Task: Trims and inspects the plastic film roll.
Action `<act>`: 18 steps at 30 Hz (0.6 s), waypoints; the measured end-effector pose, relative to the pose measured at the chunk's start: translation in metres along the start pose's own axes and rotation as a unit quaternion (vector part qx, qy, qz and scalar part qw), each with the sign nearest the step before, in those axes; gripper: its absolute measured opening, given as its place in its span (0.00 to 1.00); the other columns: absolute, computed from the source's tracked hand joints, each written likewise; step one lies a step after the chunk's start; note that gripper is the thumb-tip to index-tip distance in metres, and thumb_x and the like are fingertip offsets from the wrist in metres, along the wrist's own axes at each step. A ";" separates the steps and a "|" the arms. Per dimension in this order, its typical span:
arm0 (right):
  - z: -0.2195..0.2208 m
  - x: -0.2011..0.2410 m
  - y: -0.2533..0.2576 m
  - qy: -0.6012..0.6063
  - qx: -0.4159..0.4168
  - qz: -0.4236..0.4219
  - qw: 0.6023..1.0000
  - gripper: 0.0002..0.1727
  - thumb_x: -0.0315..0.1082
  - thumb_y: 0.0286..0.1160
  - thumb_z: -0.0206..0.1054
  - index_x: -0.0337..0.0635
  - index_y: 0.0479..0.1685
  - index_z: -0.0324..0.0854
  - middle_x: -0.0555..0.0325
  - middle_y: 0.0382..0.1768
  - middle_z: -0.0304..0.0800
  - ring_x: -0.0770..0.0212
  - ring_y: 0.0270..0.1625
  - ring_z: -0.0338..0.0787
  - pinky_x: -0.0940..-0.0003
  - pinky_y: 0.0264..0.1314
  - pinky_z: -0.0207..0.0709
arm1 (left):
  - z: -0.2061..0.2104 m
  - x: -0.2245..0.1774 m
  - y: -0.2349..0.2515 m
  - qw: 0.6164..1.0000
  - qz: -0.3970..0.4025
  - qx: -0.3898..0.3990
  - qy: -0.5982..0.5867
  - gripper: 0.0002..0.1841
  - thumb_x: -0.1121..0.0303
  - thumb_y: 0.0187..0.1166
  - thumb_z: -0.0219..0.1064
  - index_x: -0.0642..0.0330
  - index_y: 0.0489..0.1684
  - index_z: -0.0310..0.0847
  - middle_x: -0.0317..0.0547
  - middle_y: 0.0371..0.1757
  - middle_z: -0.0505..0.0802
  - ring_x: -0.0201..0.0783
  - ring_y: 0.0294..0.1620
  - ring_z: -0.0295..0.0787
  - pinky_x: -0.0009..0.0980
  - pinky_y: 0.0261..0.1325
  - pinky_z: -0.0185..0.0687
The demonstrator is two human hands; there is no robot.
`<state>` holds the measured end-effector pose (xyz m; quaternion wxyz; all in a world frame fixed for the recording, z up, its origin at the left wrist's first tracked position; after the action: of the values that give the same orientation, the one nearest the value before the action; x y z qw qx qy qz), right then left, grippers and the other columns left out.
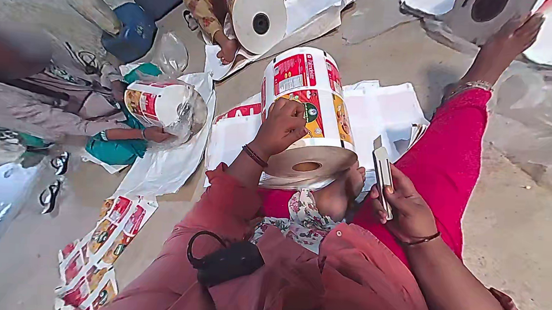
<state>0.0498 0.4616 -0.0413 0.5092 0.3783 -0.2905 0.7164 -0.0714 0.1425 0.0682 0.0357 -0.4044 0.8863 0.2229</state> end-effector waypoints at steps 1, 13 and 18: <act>0.000 0.000 0.000 0.003 -0.002 0.001 1.000 0.31 0.33 0.85 0.50 0.54 0.90 0.57 0.58 0.36 0.87 0.71 0.17 0.79 0.79 0.17 0.77 | 0.000 0.001 -0.001 1.000 0.001 -0.001 -0.002 0.34 0.40 0.89 0.39 0.55 0.25 0.84 0.54 0.52 0.86 0.55 0.64 0.76 0.56 0.69 0.65; 0.002 0.001 0.003 0.041 -0.012 0.006 0.999 0.34 0.32 0.83 0.52 0.46 0.91 0.51 0.60 0.33 0.86 0.72 0.17 0.80 0.80 0.16 0.76 | -0.030 -0.050 0.013 0.943 -0.323 0.034 0.071 0.12 0.69 0.75 0.72 0.67 0.49 0.79 0.63 0.61 0.82 0.56 0.53 0.87 0.52 0.53 0.86; 0.003 0.001 0.004 0.040 -0.019 0.017 0.999 0.34 0.29 0.83 0.49 0.45 0.91 0.51 0.60 0.32 0.85 0.72 0.17 0.79 0.80 0.16 0.75 | -0.032 -0.045 0.023 0.890 -0.402 0.175 0.125 0.20 0.59 0.89 0.52 0.65 0.49 0.85 0.62 0.48 0.92 0.61 0.57 0.90 0.65 0.56 0.80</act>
<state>0.0467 0.4586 -0.0393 0.5153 0.3353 -0.2896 0.7336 -0.0545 0.1736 0.1164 0.0814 -0.7378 0.6698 -0.0212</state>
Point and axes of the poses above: each hand's wrist, its own y-axis towards the middle knuckle, its own z-axis out of the palm, x = y × z, the point moved 2 cm from there along y, towards the middle knuckle
